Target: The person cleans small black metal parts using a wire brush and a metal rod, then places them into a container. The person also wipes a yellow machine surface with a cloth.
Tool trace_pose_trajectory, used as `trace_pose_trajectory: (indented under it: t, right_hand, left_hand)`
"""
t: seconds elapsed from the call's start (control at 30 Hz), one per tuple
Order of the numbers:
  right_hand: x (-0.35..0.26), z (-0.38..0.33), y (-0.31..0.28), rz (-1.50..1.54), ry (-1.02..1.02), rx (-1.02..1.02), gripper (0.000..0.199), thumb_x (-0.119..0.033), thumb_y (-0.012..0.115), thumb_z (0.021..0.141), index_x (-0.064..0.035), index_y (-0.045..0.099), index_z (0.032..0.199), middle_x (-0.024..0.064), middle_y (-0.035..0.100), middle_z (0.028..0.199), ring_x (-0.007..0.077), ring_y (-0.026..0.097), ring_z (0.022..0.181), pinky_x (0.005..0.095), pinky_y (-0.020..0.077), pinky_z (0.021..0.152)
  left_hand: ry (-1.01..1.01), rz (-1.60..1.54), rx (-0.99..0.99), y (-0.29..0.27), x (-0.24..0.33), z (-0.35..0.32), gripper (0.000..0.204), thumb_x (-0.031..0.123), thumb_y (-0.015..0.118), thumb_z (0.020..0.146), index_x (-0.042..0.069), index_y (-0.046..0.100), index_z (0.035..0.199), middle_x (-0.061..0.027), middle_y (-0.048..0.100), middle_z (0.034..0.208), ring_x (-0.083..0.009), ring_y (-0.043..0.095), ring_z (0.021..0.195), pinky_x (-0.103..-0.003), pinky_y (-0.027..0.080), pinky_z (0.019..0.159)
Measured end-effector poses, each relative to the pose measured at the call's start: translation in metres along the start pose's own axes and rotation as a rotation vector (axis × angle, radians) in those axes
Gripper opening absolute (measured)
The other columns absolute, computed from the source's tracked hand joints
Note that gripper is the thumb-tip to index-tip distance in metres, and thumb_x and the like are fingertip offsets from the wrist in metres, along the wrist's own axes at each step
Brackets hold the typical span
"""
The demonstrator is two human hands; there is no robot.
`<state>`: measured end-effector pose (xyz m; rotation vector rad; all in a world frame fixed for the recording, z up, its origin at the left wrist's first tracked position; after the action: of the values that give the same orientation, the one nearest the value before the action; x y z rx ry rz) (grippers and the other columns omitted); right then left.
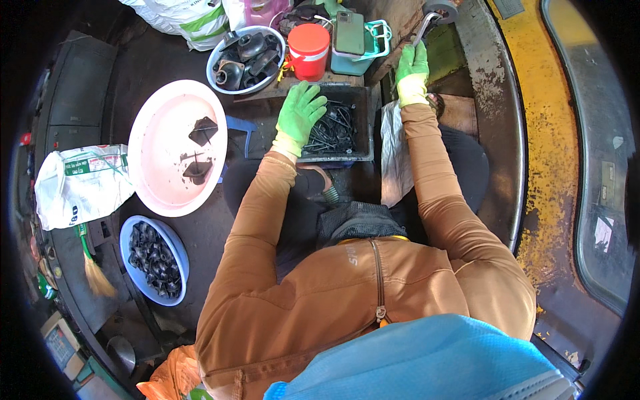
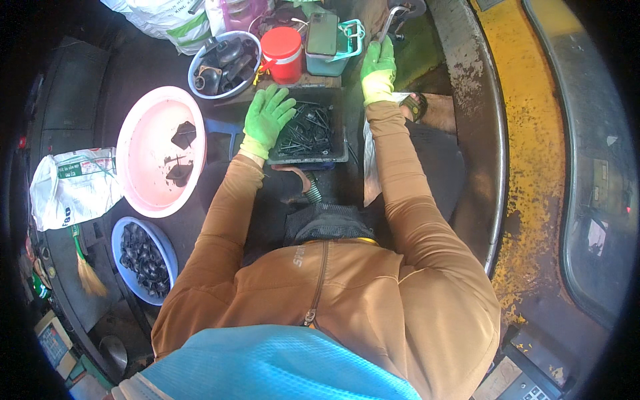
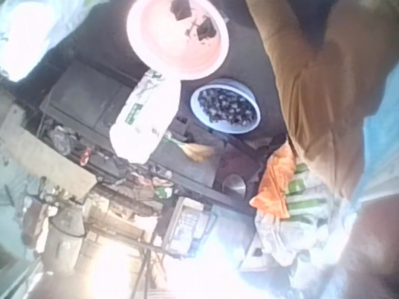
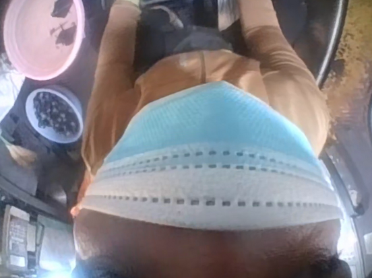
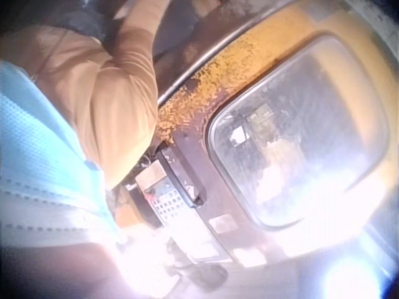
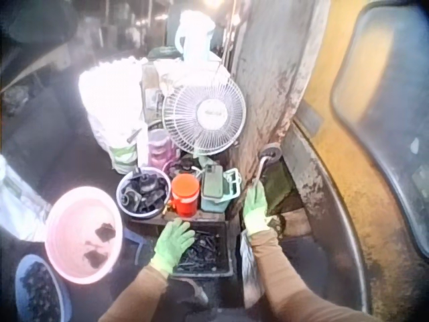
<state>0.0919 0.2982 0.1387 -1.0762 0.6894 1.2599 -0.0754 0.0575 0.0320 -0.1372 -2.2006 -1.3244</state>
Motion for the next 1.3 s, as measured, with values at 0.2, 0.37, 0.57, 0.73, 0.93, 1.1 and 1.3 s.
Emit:
trace_pose_trajectory:
  t: [0.2, 0.37, 0.57, 0.73, 0.93, 1.1, 1.3]
  right_hand:
    - [0.04, 0.011, 0.016, -0.129, -0.001, -0.051, 0.046, -0.026, 0.051, 0.093, 0.003, 0.053, 0.128, 0.0261, 0.061, 0.118, 0.0406, 0.058, 0.109, 0.0428, 0.044, 0.094]
    - [0.059, 0.016, 0.017, 0.034, 0.038, 0.0, 0.044, -0.026, 0.051, 0.092, 0.0033, 0.055, 0.125, 0.025, 0.062, 0.116, 0.0409, 0.058, 0.106, 0.0421, 0.0443, 0.093]
    - [0.036, 0.025, 0.003, -0.065, -0.053, -0.288, 0.036, -0.031, 0.053, 0.093, -0.0033, 0.065, 0.112, 0.0143, 0.067, 0.101, 0.0211, 0.061, 0.088, 0.0375, 0.0473, 0.077]
    - [0.039, 0.053, -0.001, -0.086, -0.024, -0.191, 0.048, -0.028, 0.063, 0.089, 0.0042, 0.057, 0.123, 0.0239, 0.06, 0.123, 0.0333, 0.055, 0.118, 0.037, 0.0407, 0.101]
    - [0.015, 0.069, 0.002, -0.261, -0.181, -0.191, 0.037, -0.027, 0.063, 0.086, -0.0003, 0.061, 0.111, 0.0263, 0.064, 0.104, 0.0376, 0.063, 0.096, 0.0408, 0.0485, 0.084]
    - [0.0, 0.064, 0.0, -0.161, -0.075, -0.249, 0.038, -0.031, 0.065, 0.084, -0.0001, 0.062, 0.106, 0.0251, 0.065, 0.097, 0.0392, 0.063, 0.091, 0.0422, 0.0483, 0.081]
    - [-0.02, 0.055, -0.017, -0.215, -0.131, -0.072, 0.025, -0.028, 0.066, 0.083, -0.0043, 0.063, 0.09, 0.0207, 0.064, 0.088, 0.0403, 0.061, 0.084, 0.0462, 0.0482, 0.075]
  left_hand:
    - [-0.009, 0.023, -0.052, -0.011, -0.005, 0.004, 0.055, 0.041, 0.049, 0.097, 0.008, 0.042, 0.14, -0.0164, 0.052, 0.135, -0.0359, 0.056, 0.114, -0.048, 0.047, 0.096]
    - [-0.005, 0.071, -0.039, -0.015, -0.007, 0.004, 0.058, 0.042, 0.049, 0.097, 0.008, 0.04, 0.142, -0.0165, 0.05, 0.137, -0.0355, 0.056, 0.114, -0.048, 0.047, 0.095]
    - [0.0, 0.223, 0.009, -0.017, -0.008, -0.008, 0.054, 0.037, 0.051, 0.096, 0.004, 0.043, 0.138, -0.0169, 0.053, 0.133, -0.0345, 0.059, 0.108, -0.043, 0.05, 0.09]
    - [-0.028, 0.303, 0.062, -0.019, -0.008, -0.009, 0.051, 0.034, 0.054, 0.094, 0.006, 0.046, 0.137, -0.0164, 0.056, 0.129, -0.0298, 0.062, 0.103, -0.039, 0.05, 0.087]
    - [-0.088, 0.379, 0.017, -0.012, -0.015, -0.014, 0.05, 0.033, 0.057, 0.093, 0.007, 0.05, 0.135, -0.016, 0.057, 0.127, -0.0289, 0.061, 0.103, -0.037, 0.049, 0.087]
    - [-0.112, 0.47, 0.026, -0.017, -0.014, -0.028, 0.047, 0.033, 0.056, 0.093, 0.009, 0.053, 0.133, -0.016, 0.058, 0.126, -0.0289, 0.062, 0.103, -0.037, 0.05, 0.086]
    - [-0.146, 0.48, 0.079, -0.033, -0.012, -0.053, 0.049, 0.036, 0.054, 0.095, 0.007, 0.05, 0.135, -0.0174, 0.057, 0.127, -0.0305, 0.063, 0.104, -0.039, 0.054, 0.085]
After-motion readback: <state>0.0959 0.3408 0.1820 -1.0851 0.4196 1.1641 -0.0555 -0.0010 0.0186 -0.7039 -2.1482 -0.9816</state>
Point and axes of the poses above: each hand's wrist, its own z-axis towards the middle knuckle, its own y-axis out of the palm, x = y × z, the point moved 8 cm from there along z, towards the middle knuckle
